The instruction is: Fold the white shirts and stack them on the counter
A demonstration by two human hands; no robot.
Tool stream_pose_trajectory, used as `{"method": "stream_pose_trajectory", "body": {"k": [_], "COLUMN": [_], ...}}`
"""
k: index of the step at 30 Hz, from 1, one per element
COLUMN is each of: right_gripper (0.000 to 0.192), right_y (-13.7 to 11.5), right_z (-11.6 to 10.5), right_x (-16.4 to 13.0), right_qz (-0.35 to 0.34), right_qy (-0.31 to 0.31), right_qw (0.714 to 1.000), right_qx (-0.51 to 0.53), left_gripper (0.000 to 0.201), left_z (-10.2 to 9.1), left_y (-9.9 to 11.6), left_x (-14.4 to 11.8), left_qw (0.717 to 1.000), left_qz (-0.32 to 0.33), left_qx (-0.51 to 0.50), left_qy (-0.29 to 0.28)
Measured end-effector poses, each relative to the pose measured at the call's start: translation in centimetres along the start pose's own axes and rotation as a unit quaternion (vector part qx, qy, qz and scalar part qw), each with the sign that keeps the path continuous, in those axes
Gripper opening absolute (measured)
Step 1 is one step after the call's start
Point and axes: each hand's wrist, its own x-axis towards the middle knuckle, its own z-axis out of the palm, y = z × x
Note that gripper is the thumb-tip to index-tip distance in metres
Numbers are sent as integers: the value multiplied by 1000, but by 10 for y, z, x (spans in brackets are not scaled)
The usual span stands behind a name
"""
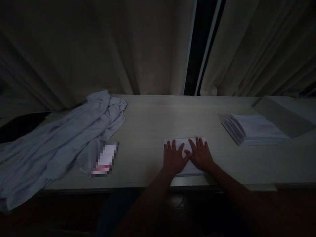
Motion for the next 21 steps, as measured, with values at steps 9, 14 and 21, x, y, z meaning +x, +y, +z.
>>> {"method": "stream_pose_trajectory", "body": {"k": [9, 14, 21], "right_gripper": [79, 79, 78], "right_y": [1, -5, -15], "right_z": [0, -6, -15], "right_x": [7, -6, -31], "right_qz": [28, 31, 10], "right_qy": [-45, -38, -34], "right_qw": [999, 999, 999], "right_qx": [5, 11, 39], "left_gripper": [77, 69, 70], "left_z": [-5, -15, -23], "left_y": [1, -16, -34], "left_x": [4, -37, -101], "left_qw": [1000, 999, 993], "left_qz": [7, 45, 108], "left_qx": [3, -1, 26], "left_qy": [8, 8, 35]}}
